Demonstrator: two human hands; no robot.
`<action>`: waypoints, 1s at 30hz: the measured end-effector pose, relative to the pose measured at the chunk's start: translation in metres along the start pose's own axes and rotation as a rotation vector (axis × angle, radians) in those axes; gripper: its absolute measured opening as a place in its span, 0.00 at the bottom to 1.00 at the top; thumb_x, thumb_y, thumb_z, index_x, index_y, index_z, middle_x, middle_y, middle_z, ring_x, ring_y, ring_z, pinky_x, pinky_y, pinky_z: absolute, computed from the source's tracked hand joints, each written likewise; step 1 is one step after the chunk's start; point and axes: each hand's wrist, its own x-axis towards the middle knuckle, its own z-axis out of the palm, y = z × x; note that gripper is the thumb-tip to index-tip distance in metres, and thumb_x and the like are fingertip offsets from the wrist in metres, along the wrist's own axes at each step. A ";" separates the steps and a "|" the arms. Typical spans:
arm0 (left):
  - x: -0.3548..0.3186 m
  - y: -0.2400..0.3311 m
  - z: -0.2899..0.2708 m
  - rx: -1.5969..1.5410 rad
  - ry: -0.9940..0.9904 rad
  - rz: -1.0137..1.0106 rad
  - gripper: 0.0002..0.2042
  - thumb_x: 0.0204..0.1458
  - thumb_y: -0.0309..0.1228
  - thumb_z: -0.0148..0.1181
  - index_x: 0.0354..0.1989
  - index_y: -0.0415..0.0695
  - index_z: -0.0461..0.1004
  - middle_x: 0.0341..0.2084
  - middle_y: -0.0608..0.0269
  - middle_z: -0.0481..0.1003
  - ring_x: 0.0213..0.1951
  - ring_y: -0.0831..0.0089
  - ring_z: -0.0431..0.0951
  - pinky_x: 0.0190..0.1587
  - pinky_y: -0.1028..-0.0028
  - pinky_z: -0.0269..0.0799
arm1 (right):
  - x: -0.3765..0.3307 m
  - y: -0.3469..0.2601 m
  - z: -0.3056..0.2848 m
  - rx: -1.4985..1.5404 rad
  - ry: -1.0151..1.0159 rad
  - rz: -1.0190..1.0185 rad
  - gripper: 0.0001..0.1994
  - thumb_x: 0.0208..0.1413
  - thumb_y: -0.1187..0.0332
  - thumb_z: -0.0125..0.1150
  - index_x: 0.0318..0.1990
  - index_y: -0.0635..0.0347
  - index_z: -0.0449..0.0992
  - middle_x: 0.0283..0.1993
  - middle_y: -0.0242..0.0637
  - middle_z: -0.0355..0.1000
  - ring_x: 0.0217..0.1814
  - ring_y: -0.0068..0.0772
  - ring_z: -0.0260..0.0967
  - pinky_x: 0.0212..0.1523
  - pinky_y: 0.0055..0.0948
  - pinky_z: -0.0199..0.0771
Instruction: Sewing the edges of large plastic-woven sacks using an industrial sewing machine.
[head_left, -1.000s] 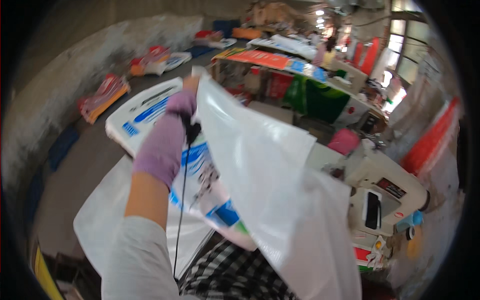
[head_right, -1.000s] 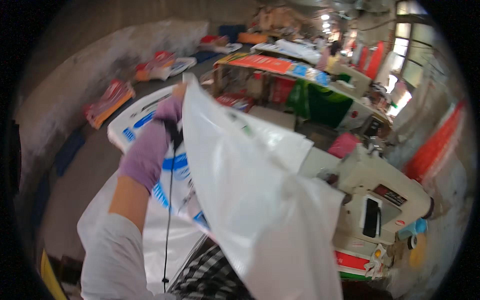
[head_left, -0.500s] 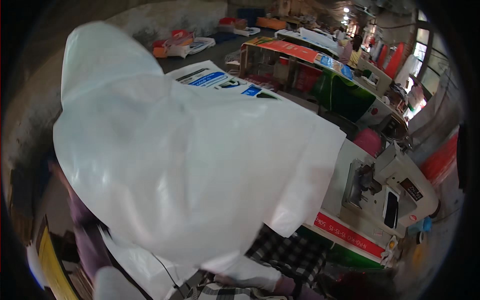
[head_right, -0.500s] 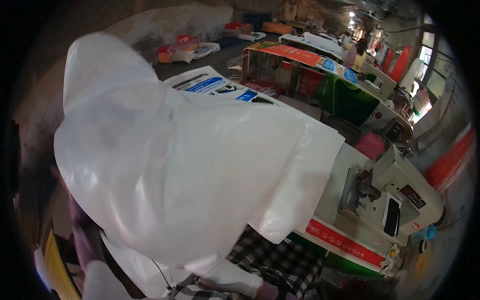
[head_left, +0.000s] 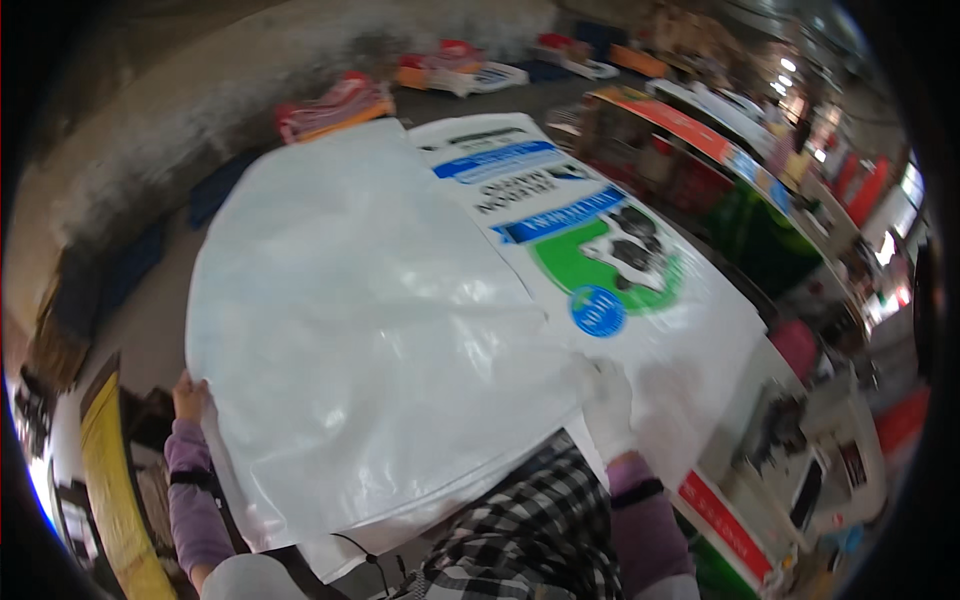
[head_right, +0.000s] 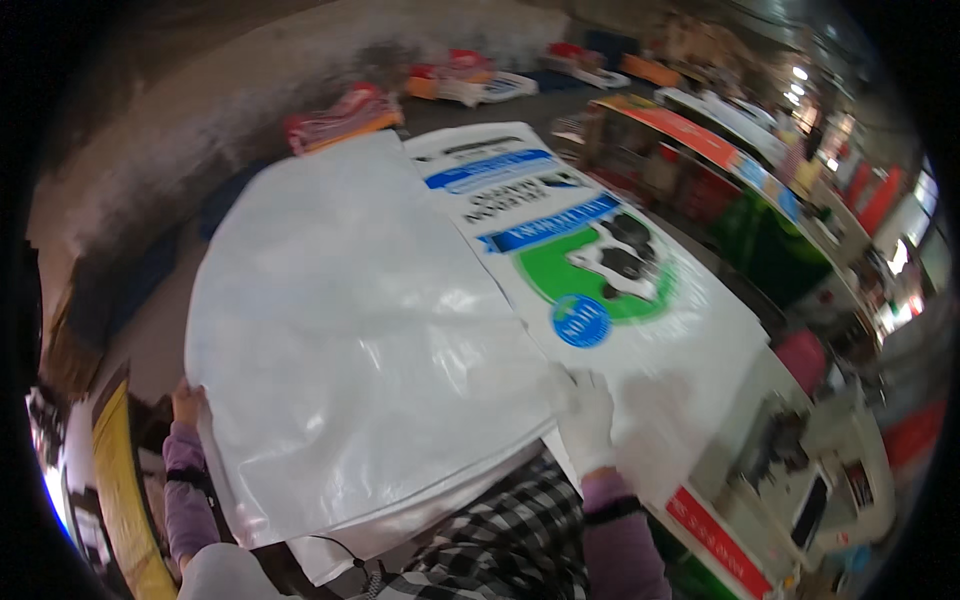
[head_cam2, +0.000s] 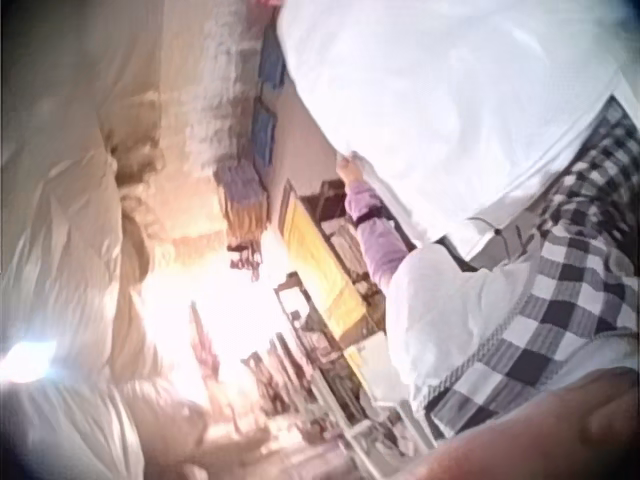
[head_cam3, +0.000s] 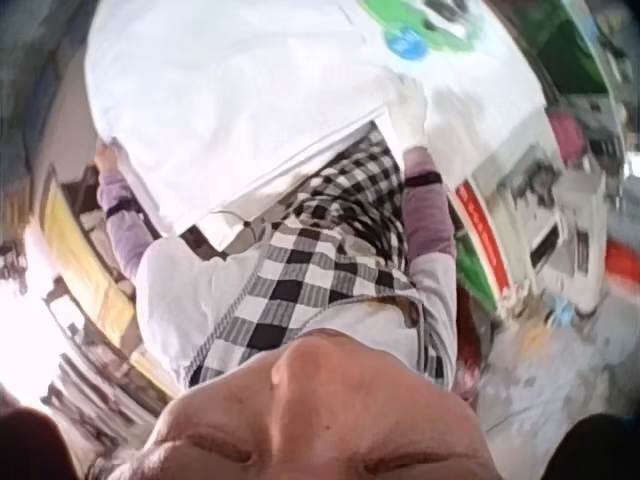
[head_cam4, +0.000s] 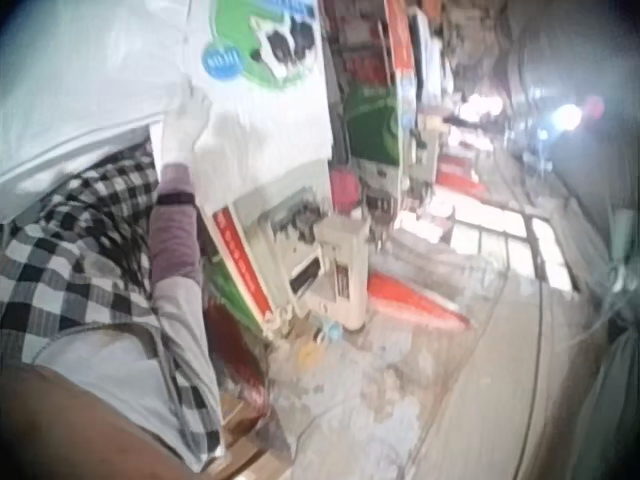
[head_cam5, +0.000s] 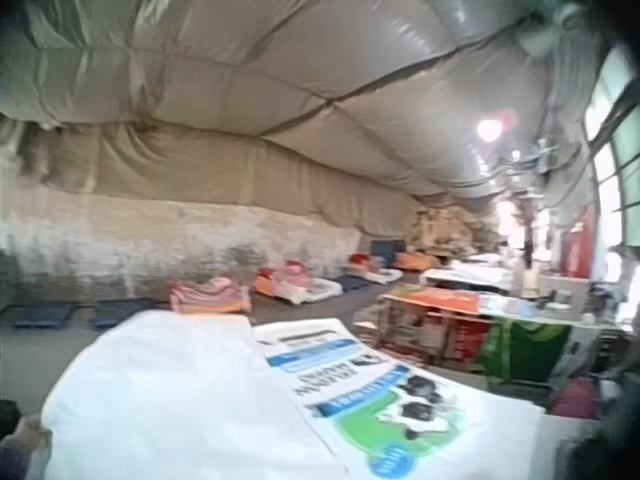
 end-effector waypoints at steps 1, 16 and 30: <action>-0.018 -0.004 0.016 -0.010 0.073 -0.004 0.13 0.49 0.19 0.54 0.45 0.37 0.73 0.31 0.69 0.76 0.33 0.80 0.72 0.37 0.78 0.69 | -0.006 -0.010 0.010 0.170 -0.013 0.070 0.14 0.58 0.67 0.48 0.50 0.57 0.72 0.44 0.48 0.72 0.51 0.52 0.67 0.50 0.44 0.67; -0.208 -0.126 0.078 0.230 0.025 -0.552 0.21 0.51 0.45 0.59 0.42 0.38 0.77 0.35 0.51 0.79 0.39 0.59 0.79 0.41 0.65 0.72 | -0.095 0.071 0.211 0.191 -0.192 0.282 0.26 0.49 0.81 0.46 0.58 0.52 0.68 0.42 0.55 0.74 0.46 0.53 0.72 0.50 0.40 0.70; -0.322 -0.086 0.161 0.138 -0.164 -0.930 0.33 0.53 0.55 0.55 0.48 0.30 0.72 0.40 0.52 0.76 0.40 0.63 0.75 0.44 0.63 0.69 | -0.131 0.107 0.204 -0.284 -0.081 0.387 0.22 0.49 0.74 0.53 0.55 0.55 0.70 0.49 0.55 0.71 0.53 0.50 0.69 0.57 0.39 0.65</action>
